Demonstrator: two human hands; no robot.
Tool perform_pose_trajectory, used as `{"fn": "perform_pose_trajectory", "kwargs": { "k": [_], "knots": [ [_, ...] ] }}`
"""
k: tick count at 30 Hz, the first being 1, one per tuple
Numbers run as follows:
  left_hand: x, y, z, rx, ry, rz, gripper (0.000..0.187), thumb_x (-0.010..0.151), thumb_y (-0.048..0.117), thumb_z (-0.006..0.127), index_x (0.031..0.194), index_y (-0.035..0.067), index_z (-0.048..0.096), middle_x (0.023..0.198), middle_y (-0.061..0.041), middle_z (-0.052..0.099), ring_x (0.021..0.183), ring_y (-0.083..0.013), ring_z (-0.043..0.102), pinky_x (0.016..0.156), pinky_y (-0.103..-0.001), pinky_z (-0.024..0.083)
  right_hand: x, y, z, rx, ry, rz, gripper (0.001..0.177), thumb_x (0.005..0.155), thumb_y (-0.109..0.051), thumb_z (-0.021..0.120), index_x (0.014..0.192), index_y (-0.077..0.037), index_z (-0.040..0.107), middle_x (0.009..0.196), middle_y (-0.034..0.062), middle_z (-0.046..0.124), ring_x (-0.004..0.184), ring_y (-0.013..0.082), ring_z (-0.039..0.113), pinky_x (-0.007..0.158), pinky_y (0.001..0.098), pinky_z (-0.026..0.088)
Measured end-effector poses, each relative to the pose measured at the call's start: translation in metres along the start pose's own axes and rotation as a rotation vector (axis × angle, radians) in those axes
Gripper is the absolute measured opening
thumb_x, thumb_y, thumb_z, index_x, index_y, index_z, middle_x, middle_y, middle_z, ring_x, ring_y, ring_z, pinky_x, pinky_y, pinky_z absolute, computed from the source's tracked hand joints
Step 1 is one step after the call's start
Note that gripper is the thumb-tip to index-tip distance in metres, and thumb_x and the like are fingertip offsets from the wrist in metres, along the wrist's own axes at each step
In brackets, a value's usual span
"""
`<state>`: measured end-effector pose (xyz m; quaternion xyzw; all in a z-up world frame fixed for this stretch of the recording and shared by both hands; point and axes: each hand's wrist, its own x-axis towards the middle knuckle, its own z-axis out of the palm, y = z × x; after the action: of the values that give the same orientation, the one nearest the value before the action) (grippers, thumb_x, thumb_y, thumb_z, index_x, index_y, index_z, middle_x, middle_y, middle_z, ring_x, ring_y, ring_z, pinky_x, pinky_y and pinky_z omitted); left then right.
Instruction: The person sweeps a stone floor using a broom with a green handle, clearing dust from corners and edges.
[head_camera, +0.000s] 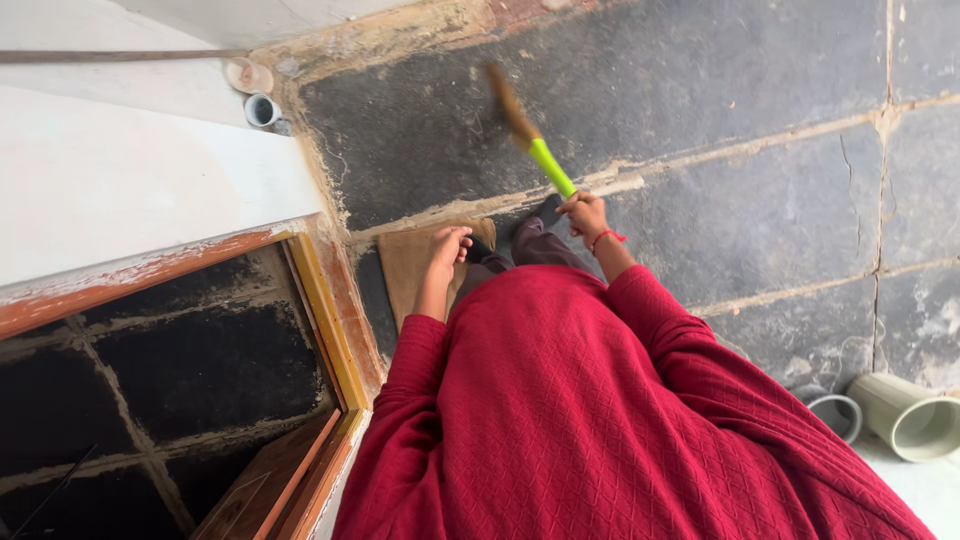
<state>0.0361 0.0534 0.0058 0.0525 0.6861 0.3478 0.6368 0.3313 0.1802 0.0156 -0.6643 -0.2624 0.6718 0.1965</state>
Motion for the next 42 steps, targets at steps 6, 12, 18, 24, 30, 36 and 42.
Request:
{"fn": "perform_pose_trajectory", "kwargs": {
  "k": [6, 12, 18, 24, 30, 36, 42],
  "knots": [
    [0.026, 0.020, 0.058, 0.104, -0.048, 0.017, 0.012, 0.090, 0.018, 0.066, 0.089, 0.007, 0.072, 0.070, -0.003, 0.065, 0.049, -0.0074, 0.051, 0.042, -0.024, 0.039, 0.008, -0.008, -0.079, 0.018, 0.120, -0.062, 0.027, 0.082, -0.001, 0.076, 0.078, -0.012, 0.051, 0.062, -0.0035, 0.048, 0.042, 0.0085, 0.043, 0.035, 0.0290, 0.035],
    [0.056, 0.049, 0.135, 0.229, -0.214, 0.088, 0.015, 0.091, 0.022, 0.069, 0.091, 0.006, 0.070, 0.073, -0.004, 0.068, 0.053, -0.0087, 0.056, 0.046, -0.025, 0.043, 0.024, 0.000, -0.104, -0.212, -0.114, -0.339, 0.030, 0.077, 0.003, 0.082, 0.088, -0.010, 0.058, 0.072, -0.0041, 0.056, 0.056, 0.0059, 0.051, 0.044, 0.0262, 0.041],
    [0.059, 0.056, 0.205, 0.118, -0.390, -0.213, 0.023, 0.092, 0.032, 0.064, 0.091, 0.010, 0.065, 0.074, -0.006, 0.069, 0.058, -0.0174, 0.065, 0.052, -0.032, 0.054, 0.022, -0.017, -0.051, -0.264, -0.401, -0.500, 0.028, 0.085, -0.005, 0.081, 0.102, -0.007, 0.058, 0.089, -0.0015, 0.061, 0.081, 0.0074, 0.057, 0.071, 0.0254, 0.051],
    [0.091, 0.077, 0.196, -0.268, -0.366, -0.282, 0.017, 0.093, 0.023, 0.067, 0.096, 0.008, 0.060, 0.080, -0.007, 0.065, 0.066, -0.0250, 0.067, 0.060, -0.040, 0.057, -0.010, -0.087, -0.010, -0.526, -0.543, -0.765, 0.051, 0.090, -0.012, 0.078, 0.132, -0.003, 0.051, 0.101, 0.0108, 0.066, 0.090, 0.0159, 0.063, 0.079, 0.0336, 0.052],
    [0.113, 0.126, 0.119, -0.300, -0.075, -0.185, 0.022, 0.085, 0.007, 0.071, 0.100, 0.000, 0.056, 0.072, -0.009, 0.059, 0.060, -0.0232, 0.059, 0.052, -0.036, 0.050, -0.008, -0.113, -0.007, -0.457, -0.457, -0.460, 0.051, 0.091, -0.017, 0.072, 0.139, -0.013, 0.056, 0.096, 0.0113, 0.073, 0.081, 0.0138, 0.069, 0.068, 0.0314, 0.057],
    [0.125, 0.185, 0.008, -0.258, 0.091, -0.194, 0.018, 0.081, -0.001, 0.069, 0.096, 0.000, 0.058, 0.071, -0.011, 0.058, 0.055, -0.0199, 0.057, 0.050, -0.032, 0.047, 0.049, -0.060, -0.052, -0.340, 0.013, -0.169, 0.021, 0.091, -0.013, 0.070, 0.110, -0.006, 0.073, 0.084, 0.0097, 0.073, 0.062, 0.0138, 0.066, 0.052, 0.0293, 0.054],
    [0.147, 0.224, -0.020, -0.002, 0.390, -0.117, 0.010, 0.083, -0.005, 0.059, 0.093, -0.004, 0.058, 0.071, -0.009, 0.059, 0.051, -0.0166, 0.057, 0.042, -0.031, 0.045, 0.050, -0.037, -0.064, -0.039, 0.177, 0.003, 0.017, 0.092, -0.010, 0.067, 0.106, -0.002, 0.071, 0.080, 0.0073, 0.069, 0.058, 0.0126, 0.062, 0.047, 0.0288, 0.053]
  ]
}}
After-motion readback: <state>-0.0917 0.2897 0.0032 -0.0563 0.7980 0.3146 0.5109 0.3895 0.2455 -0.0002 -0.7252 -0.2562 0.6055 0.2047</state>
